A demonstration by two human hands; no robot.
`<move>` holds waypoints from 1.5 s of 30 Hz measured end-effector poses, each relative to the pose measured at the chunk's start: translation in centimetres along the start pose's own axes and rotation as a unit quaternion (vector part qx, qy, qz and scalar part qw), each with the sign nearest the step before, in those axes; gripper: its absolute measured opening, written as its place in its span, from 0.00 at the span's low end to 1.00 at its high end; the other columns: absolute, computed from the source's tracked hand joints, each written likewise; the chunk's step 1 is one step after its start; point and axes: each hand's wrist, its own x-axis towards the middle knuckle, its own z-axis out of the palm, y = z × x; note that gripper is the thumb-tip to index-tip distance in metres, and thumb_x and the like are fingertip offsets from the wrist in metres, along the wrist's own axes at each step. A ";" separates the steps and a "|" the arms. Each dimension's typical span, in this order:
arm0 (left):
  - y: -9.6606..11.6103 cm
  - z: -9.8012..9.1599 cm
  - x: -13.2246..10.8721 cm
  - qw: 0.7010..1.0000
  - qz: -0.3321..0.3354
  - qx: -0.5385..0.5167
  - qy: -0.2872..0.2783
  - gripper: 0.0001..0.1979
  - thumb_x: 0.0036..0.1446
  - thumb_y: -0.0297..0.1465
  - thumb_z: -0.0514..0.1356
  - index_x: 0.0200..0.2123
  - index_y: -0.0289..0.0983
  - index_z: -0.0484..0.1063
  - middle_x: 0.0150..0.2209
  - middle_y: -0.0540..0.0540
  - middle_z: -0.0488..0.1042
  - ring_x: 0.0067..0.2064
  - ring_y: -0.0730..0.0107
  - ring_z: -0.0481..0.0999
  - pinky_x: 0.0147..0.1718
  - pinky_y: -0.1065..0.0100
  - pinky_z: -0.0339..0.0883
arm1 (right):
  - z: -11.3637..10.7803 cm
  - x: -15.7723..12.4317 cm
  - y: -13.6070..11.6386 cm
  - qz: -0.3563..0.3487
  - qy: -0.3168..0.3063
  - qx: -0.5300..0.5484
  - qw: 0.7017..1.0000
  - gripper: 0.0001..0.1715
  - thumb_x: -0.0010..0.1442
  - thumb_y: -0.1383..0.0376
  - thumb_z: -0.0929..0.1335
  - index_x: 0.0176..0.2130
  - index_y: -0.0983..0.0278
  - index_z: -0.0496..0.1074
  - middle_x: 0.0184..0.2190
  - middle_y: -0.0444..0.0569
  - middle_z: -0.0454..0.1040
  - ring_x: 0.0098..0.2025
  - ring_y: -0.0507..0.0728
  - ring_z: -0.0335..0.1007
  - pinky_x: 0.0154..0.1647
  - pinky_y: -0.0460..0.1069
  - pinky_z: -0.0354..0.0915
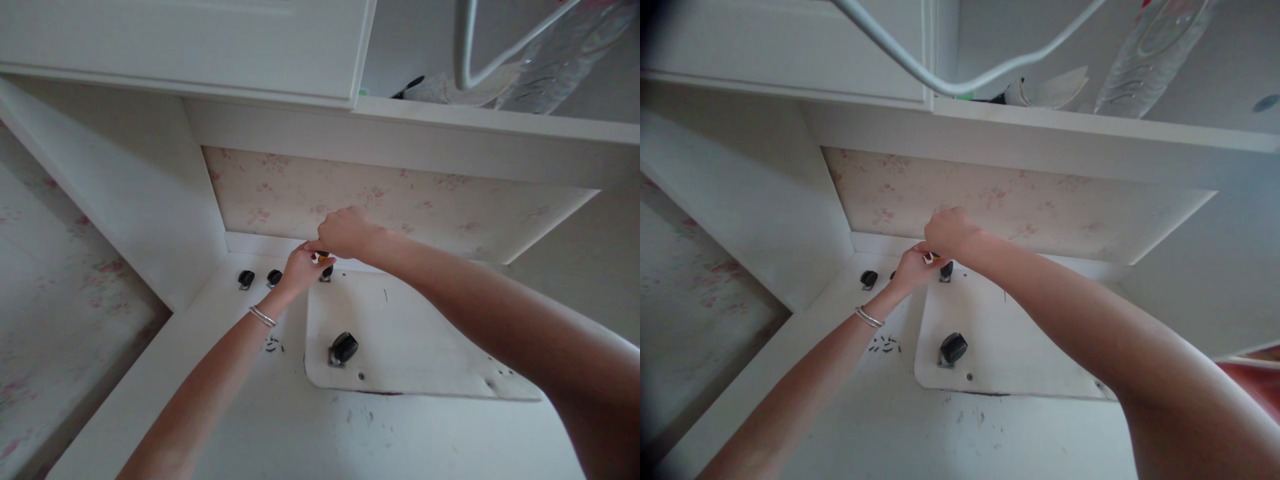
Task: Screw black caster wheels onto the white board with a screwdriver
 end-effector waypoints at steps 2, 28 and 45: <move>-0.1 -0.2 0.0 1.000 -0.013 -0.008 -0.004 0.12 0.52 0.40 0.67 0.28 0.37 0.76 0.29 0.45 0.78 0.32 0.63 0.77 0.33 0.66 0.66 | 0.1 0.1 -0.2 -0.009 0.011 0.003 1.000 0.38 0.69 0.46 0.53 0.47 0.69 0.77 0.41 0.68 0.77 0.48 0.71 0.73 0.41 0.58 0.65; 0.0 -0.2 0.1 0.997 -0.007 -0.065 -0.032 0.05 0.56 0.32 0.61 0.35 0.37 0.75 0.33 0.46 0.80 0.33 0.66 0.78 0.33 0.69 0.67 | 1.6 0.5 0.5 -0.010 -0.011 0.058 0.998 0.30 0.65 0.49 0.59 0.56 0.66 0.67 0.46 0.65 0.77 0.47 0.70 0.75 0.39 0.58 0.67; -0.2 0.2 -0.1 0.990 -0.010 -0.137 -0.033 0.05 0.55 0.29 0.61 0.37 0.37 0.74 0.34 0.47 0.80 0.35 0.68 0.79 0.36 0.70 0.70 | 1.3 0.7 0.5 -0.012 -0.014 0.040 0.999 0.30 0.65 0.51 0.59 0.55 0.69 0.67 0.43 0.66 0.77 0.45 0.69 0.75 0.38 0.57 0.66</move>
